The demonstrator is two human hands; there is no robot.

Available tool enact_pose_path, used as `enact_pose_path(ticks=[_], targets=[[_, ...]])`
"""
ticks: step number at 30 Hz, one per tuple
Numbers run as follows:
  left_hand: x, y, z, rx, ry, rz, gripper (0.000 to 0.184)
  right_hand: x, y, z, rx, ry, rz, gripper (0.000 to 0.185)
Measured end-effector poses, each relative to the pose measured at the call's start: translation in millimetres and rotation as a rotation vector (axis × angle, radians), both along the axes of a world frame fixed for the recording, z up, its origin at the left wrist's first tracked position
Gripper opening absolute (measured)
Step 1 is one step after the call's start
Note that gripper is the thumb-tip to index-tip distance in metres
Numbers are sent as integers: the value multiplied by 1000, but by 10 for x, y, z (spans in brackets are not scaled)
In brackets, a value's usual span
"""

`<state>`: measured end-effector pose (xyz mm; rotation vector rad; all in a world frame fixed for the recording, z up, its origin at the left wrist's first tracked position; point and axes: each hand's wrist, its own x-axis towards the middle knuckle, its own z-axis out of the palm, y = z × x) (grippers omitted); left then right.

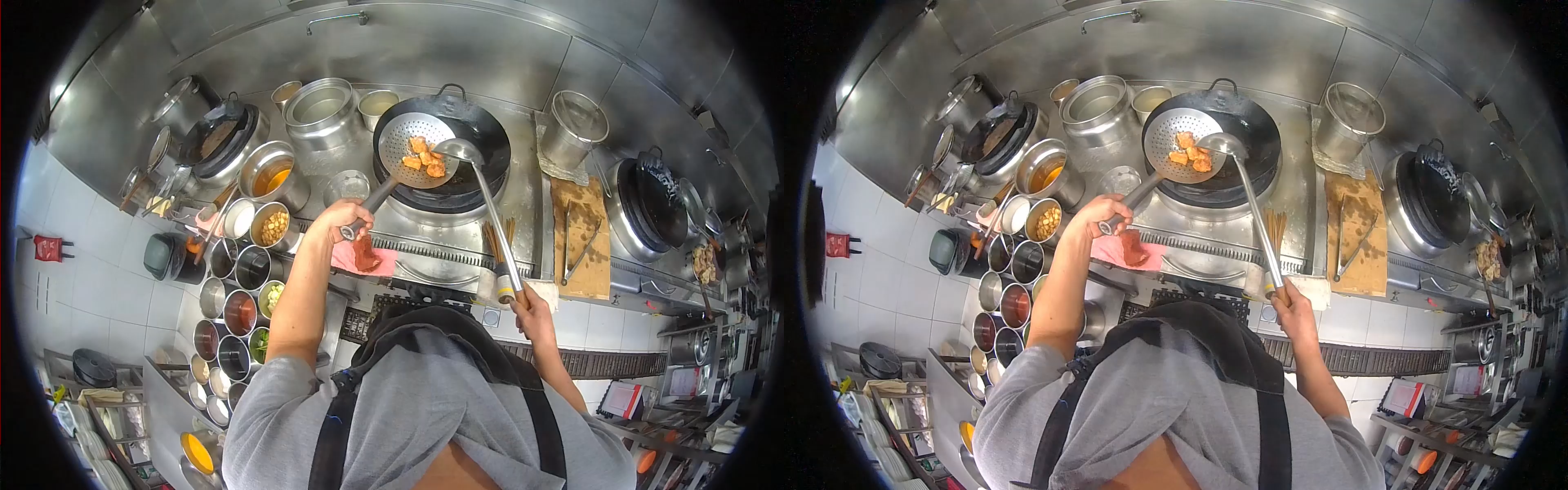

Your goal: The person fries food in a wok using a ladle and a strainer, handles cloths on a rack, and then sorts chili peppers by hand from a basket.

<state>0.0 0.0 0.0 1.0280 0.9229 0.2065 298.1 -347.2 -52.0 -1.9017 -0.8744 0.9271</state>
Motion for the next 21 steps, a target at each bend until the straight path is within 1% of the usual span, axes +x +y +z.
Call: enact_pose_path(ticks=[2, 3, 5, 7, 9, 11, 12, 13, 14, 15, 16, 17, 18, 19, 20, 21], targets=[[53, -54, 4, 39, 2, 51, 21, -30, 39, -79, 17, 133, 43, 55], [37, 65, 58, 66, 2, 51, 21, -94, 185, -145, 44, 133, 45, 55], [63, 110, 33, 73, 23, 57, 19, -166, 231, -216, 12, 236, 86, 53], [64, 73, 84, 81, 59, 59, 18, -318, 213, -110, 2, 287, 95, 52], [127, 74, 113, 89, 79, 58, 18, -364, 175, -95, 66, 187, 60, 30], [197, 96, 113, 152, 169, 46, 19, -333, 139, -71, 64, 147, 37, 30], [230, 108, 95, 147, 171, 42, 19, -313, 119, -61, 65, 107, 18, 31], [264, 125, 67, 265, 238, 29, 19, -276, 93, -54, 61, 109, 13, 31], [298, 139, 34, 384, 304, 17, 20, -217, 67, -50, 10, 65, 27, 39], [352, 138, -19, 383, 305, 14, 20, -164, 39, -43, -41, 20, 41, 48], [422, 124, -83, 600, 452, 56, 27, -129, 0, -12, -83, -35, 41, 49], [468, 120, -138, 817, 598, 99, 34, -109, -40, 11, -88, -35, 39, 49], [487, 107, -94, 850, 687, 65, 47, -93, -79, 33, -70, -111, 11, 48], [493, 104, -144, 847, 685, 63, 47, -80, -115, 77, -53, -187, -17, 48], [496, 98, -232, 1010, 772, 163, 50, -49, -152, 162, -113, -222, -17, 48], [493, 66, -237, 1175, 858, 268, 53, 6, -187, 139, -116, -223, -18, 48]])
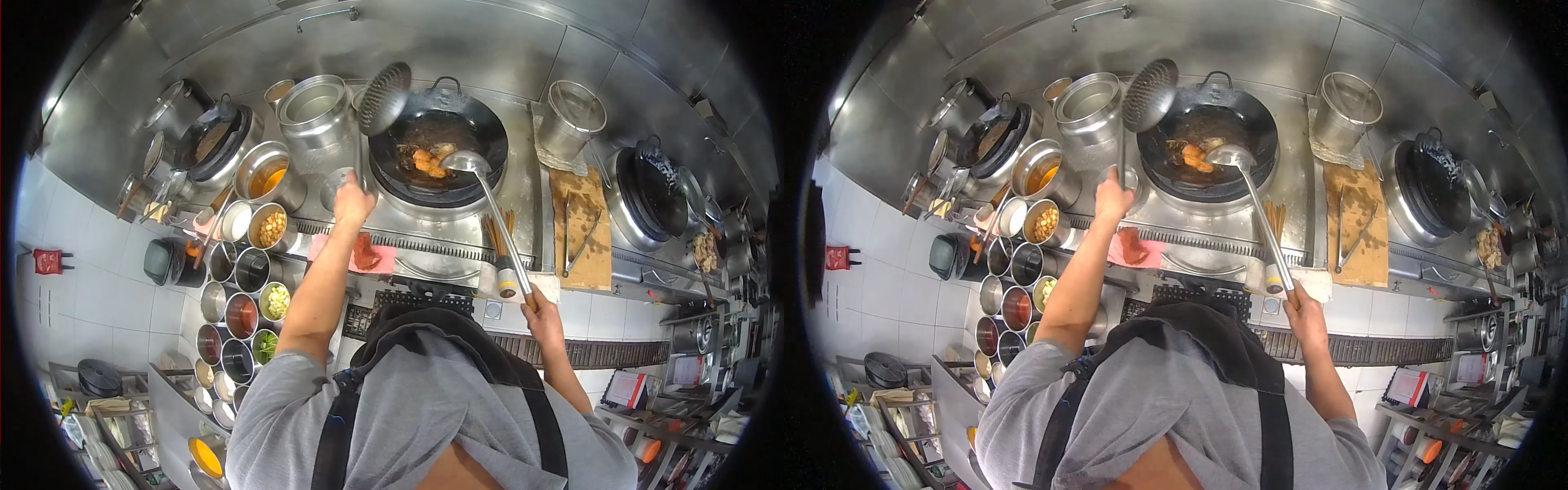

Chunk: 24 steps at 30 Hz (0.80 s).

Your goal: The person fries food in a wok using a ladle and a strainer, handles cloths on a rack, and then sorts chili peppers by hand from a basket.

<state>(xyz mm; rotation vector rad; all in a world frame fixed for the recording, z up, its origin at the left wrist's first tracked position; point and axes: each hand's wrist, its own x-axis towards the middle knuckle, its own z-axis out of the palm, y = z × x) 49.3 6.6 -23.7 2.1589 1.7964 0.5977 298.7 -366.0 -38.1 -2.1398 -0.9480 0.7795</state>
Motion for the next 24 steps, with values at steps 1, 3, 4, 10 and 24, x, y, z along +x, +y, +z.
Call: enact_pose_path(ticks=[1, 3, 4, 10, 24], targets=[[-49, -19, 13, 2, -67, 52, 57, 78, -53, -41, 20, -47, 24, 48], [-264, -50, 43, 25, -155, 45, 57, 168, -83, -5, 54, -128, 72, 47], [-390, -62, 72, 53, -242, 35, 57, 223, -60, -7, 55, -129, 74, 47], [-1191, -89, -190, -44, -398, 50, 47, 603, 463, -273, 66, -435, 211, 42], [-1898, -165, -1097, -1173, -1233, 326, 9, 664, 1467, -478, 194, -112, -89, 46]])
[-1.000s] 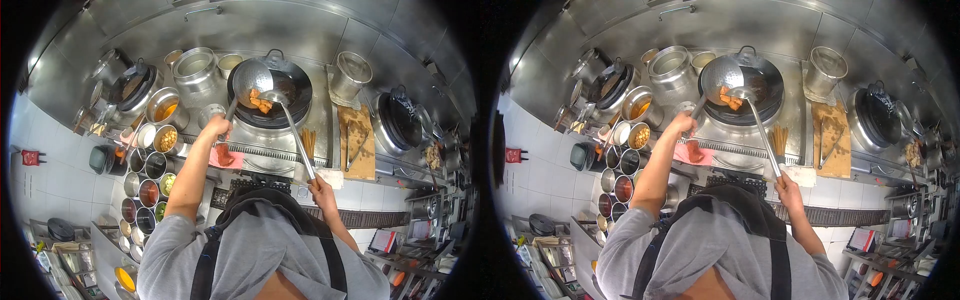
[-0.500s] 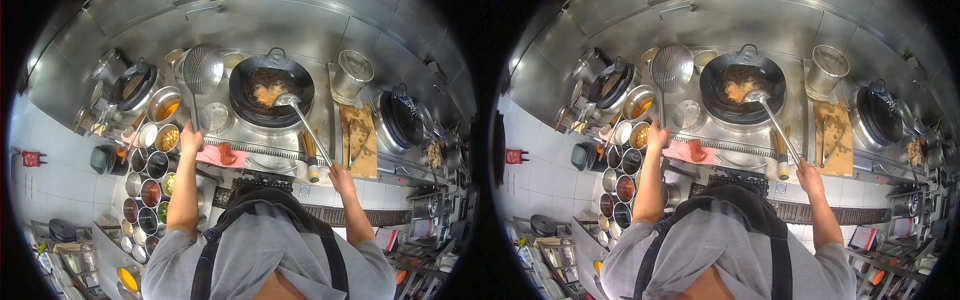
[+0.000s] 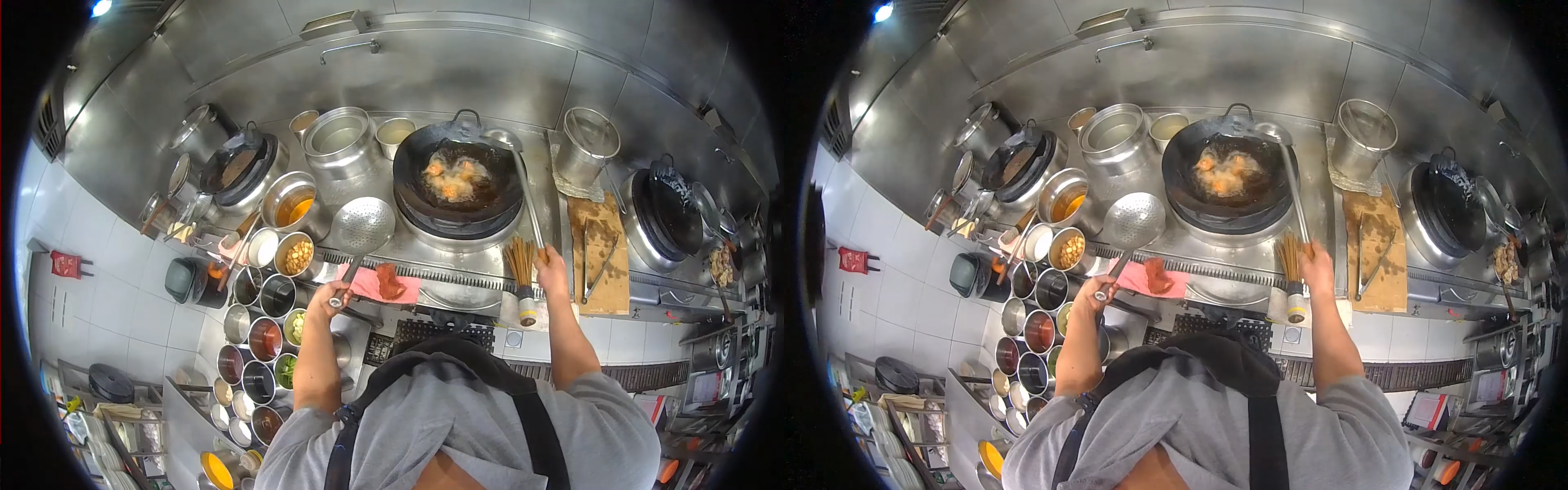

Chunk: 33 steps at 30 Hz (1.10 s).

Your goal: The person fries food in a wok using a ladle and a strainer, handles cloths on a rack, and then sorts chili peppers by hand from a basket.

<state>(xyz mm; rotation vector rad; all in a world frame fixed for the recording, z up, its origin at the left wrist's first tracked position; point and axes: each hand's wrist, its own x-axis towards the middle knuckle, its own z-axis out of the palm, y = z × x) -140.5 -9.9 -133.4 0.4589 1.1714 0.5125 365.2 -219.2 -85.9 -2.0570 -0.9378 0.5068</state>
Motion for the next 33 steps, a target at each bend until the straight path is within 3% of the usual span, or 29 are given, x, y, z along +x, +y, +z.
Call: enact_pose_path(ticks=[2, 4, 5, 6, 8, 9, 11, 15, 17, 20, 21, 22, 23, 24, 27, 29, 31, 32, 33], targets=[[-72, 39, -92, 18, 45, -51, 11, -64, -222, -187, 42, -59, -137, 45], [-147, 70, -201, 159, 518, -180, 21, -292, -503, -213, 32, -105, -161, 45], [-345, 213, -516, 207, 605, -361, 24, -382, -647, -238, 32, -154, -176, 44], [-340, 113, -578, 205, 605, -370, 24, -427, -798, -360, 27, -126, -170, 44], [-330, -130, -640, 903, 1384, -216, 25, -512, -1096, -557, -56, -31, -159, 45], [-308, -261, -636, 906, 1386, -229, 25, -556, -1230, -628, -135, 37, -155, 46], [-201, -558, -605, 1111, 1426, 139, 31, -601, -1520, -954, -184, -62, -137, 48], [225, -1107, -407, 1205, 1366, 91, 39, -552, -1718, -1176, -276, -165, -99, 51], [362, -1248, -355, 1268, 1188, -156, 37, -501, -1697, -1145, -275, -139, -106, 47], [382, -1301, -645, 1064, 1042, -322, 33, -228, -1565, -1072, -238, -268, -18, 38], [418, -1339, -642, 1064, 1007, -316, 28, -67, -1451, -972, 41, -410, -40, 29], [410, -1363, -697, 1075, 999, -321, 28, 146, -1271, -769, 112, -262, -192, 27], [323, -1411, -838, 942, 1032, -416, 28, 334, -1094, -306, 168, -256, -263, 21], [200, -1473, -1019, 808, 1061, -510, 28, 569, -964, 39, 205, -446, -288, 15], [-364, -1753, -1823, 390, 1037, -741, 29, 1151, -558, 1212, 536, -486, -349, 20], [-588, -2118, -1982, 293, 1030, -883, 28, 1701, -247, 1494, 583, -757, -222, 24], [-676, -2490, -1999, 234, 1019, -917, 28, 2188, 38, 1397, 294, -948, -217, 35], [-711, -2681, -1986, 205, 1017, -924, 28, 2369, 86, 1259, 298, -955, -202, 35], [-720, -2850, -1972, 183, 1012, -924, 28, 2564, 149, 1092, 31, -799, -190, 39]])
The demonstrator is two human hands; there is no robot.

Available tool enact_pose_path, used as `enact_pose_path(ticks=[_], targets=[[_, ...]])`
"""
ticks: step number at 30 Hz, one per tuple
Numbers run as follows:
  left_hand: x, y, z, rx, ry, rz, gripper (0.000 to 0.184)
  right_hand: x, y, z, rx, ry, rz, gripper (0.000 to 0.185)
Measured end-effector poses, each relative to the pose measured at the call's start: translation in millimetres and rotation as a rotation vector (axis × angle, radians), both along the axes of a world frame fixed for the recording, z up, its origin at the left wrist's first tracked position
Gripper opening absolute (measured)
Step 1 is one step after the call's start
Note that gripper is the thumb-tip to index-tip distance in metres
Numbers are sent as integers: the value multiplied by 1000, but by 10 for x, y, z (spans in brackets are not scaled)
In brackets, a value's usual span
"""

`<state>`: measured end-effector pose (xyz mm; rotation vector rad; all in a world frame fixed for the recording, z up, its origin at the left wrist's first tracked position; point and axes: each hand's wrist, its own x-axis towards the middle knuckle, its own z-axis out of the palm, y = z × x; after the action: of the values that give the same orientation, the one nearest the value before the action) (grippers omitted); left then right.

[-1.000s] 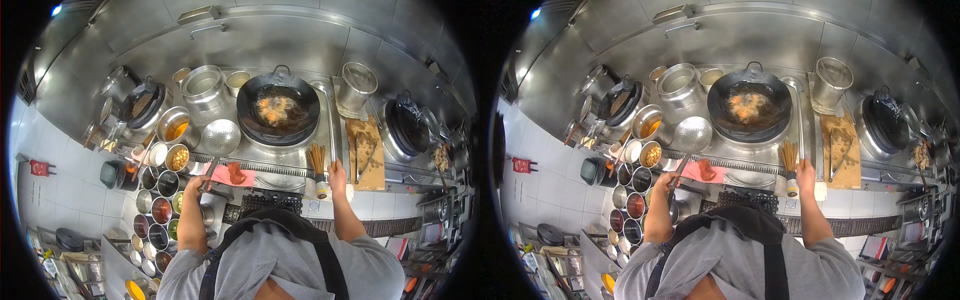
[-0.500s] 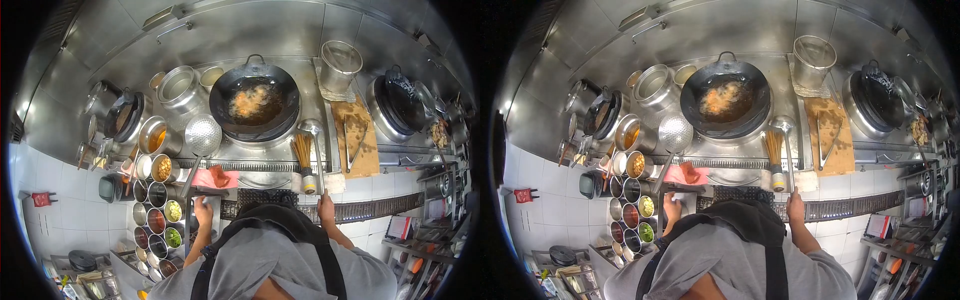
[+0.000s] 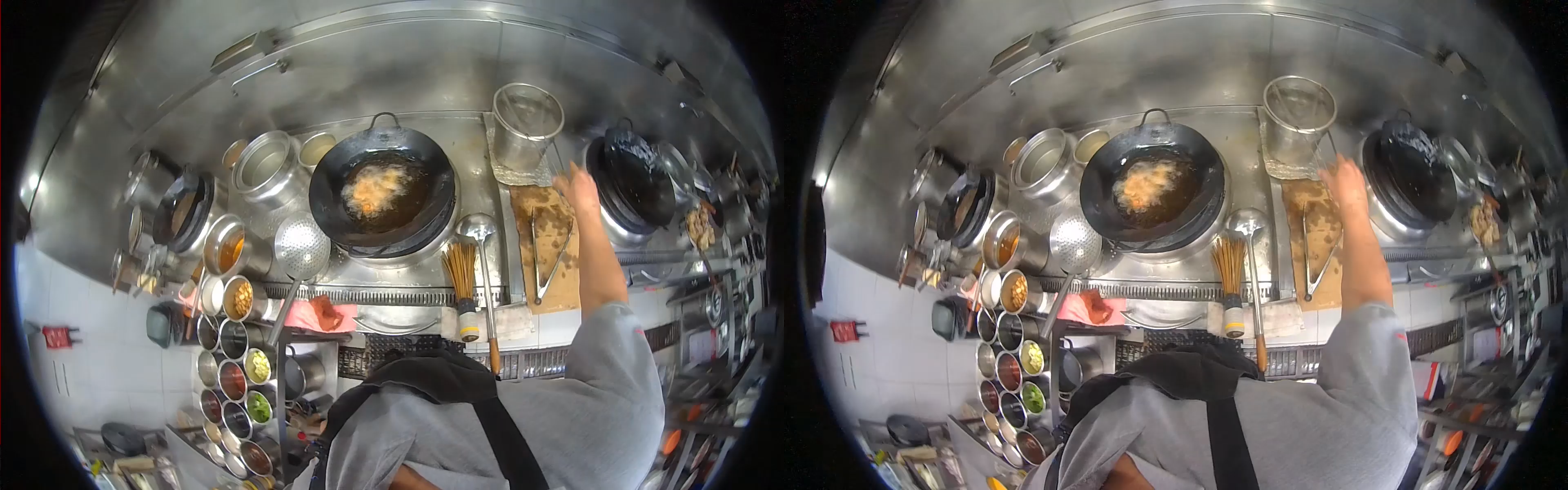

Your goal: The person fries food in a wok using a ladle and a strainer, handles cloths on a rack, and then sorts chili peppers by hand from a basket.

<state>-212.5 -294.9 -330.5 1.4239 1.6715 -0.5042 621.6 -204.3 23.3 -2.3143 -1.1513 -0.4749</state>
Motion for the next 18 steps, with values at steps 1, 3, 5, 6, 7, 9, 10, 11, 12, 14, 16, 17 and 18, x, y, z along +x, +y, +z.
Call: enact_pose_path(ticks=[1, 3, 5, 6, 7, 9, 10, 11, 12, 14, 16, 17, 18], targets=[[-2, -157, -4, -15, 0, 16, 27, 168, 104, -171, -234, 175, -74, 43], [32, -417, -30, -38, -13, 50, 27, 313, 224, -566, 78, 839, -40, 41], [138, -664, -93, -56, -29, 63, 27, 438, 475, -1084, 235, 1275, 43, 28], [222, -752, -121, -56, -40, 63, 26, 296, 578, -1101, 339, 1318, 74, 24], [317, -797, -137, -54, -44, 61, 26, 110, 688, -1129, 448, 1364, 98, 21], [512, -776, -116, -22, -37, 60, 26, -271, 876, -1061, 573, 1379, 129, 19], [608, -702, -80, 7, -30, 74, 25, -486, 919, -1027, 748, 1398, 122, 16], [717, -615, -18, 41, -37, 116, 25, -700, 877, -980, 738, 1404, 134, 16], [813, -487, 115, 74, -41, 167, 25, -913, 788, -915, 737, 1371, 199, 19], [1065, -273, 583, 136, -127, 384, 20, -1351, 646, -762, 742, 1337, 261, 21], [955, -192, 433, 198, -186, 412, 13, -1680, 536, -644, 732, 1381, 271, 41], [906, -149, 371, 229, -216, 424, 12, -1656, 538, -648, 730, 1380, 263, 41], [761, -199, 80, 377, -169, 204, 13, -1605, 563, -646, 575, 1298, 331, 43]])
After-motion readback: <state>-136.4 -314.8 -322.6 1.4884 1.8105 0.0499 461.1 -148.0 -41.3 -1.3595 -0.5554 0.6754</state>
